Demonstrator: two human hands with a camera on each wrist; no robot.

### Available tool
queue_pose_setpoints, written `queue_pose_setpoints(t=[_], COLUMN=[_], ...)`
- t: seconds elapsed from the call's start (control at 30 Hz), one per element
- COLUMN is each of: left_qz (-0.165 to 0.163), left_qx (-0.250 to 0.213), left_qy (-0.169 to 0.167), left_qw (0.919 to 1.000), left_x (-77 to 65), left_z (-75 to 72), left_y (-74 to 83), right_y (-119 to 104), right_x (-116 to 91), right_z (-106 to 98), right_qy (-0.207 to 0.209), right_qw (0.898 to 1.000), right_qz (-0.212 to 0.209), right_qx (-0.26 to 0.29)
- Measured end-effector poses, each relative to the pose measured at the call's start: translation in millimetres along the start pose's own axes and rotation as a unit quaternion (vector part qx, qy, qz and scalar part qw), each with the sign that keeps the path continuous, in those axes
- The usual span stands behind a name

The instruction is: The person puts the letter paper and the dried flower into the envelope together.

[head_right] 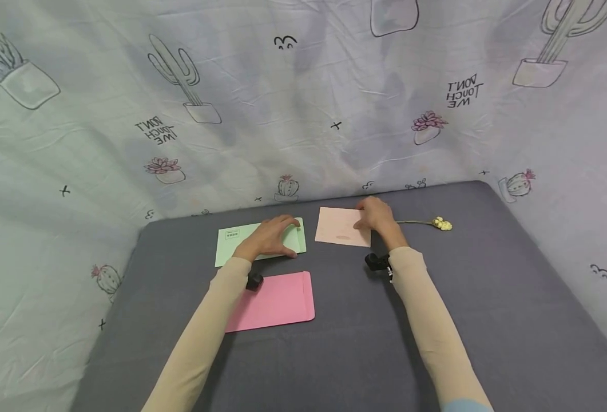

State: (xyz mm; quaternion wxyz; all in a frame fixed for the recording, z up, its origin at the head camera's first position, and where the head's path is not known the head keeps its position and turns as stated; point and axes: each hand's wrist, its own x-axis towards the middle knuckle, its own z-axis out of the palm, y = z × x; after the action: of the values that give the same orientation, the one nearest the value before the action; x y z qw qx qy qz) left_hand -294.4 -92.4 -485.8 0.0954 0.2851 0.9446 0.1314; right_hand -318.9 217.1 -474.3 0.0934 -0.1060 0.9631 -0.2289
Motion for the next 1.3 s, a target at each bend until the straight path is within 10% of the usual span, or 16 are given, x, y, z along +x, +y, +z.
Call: queue_pose_setpoints(t=[0.6, 0.93, 1.13, 1.3], left_qz=[-0.002, 0.001, 0.003, 0.011], left_qx=[0.001, -0.003, 0.006, 0.006], left_qy=[0.008, 0.013, 0.018, 0.018], left_qw=[1.0, 0.9999, 0.9998, 0.9998], left_x=[-5.3, -6.4, -5.6, -5.1], left_z=[-4.7, -3.2, 0.9, 4.4], left_y=[-1.9, -1.0, -1.3, 0.2], right_y=[12, 17, 17, 17], right_x=[-23, -28, -28, -28], right_z=[-3, -2, 3, 11], right_qy=[0.09, 0.01, 0.023, 0.02], right_qw=[0.981, 0.957, 0.927, 0.923], right_qz=[0.03, 0.033, 0.059, 0.056], right_qx=[0.17, 0.288, 0.37, 0.381])
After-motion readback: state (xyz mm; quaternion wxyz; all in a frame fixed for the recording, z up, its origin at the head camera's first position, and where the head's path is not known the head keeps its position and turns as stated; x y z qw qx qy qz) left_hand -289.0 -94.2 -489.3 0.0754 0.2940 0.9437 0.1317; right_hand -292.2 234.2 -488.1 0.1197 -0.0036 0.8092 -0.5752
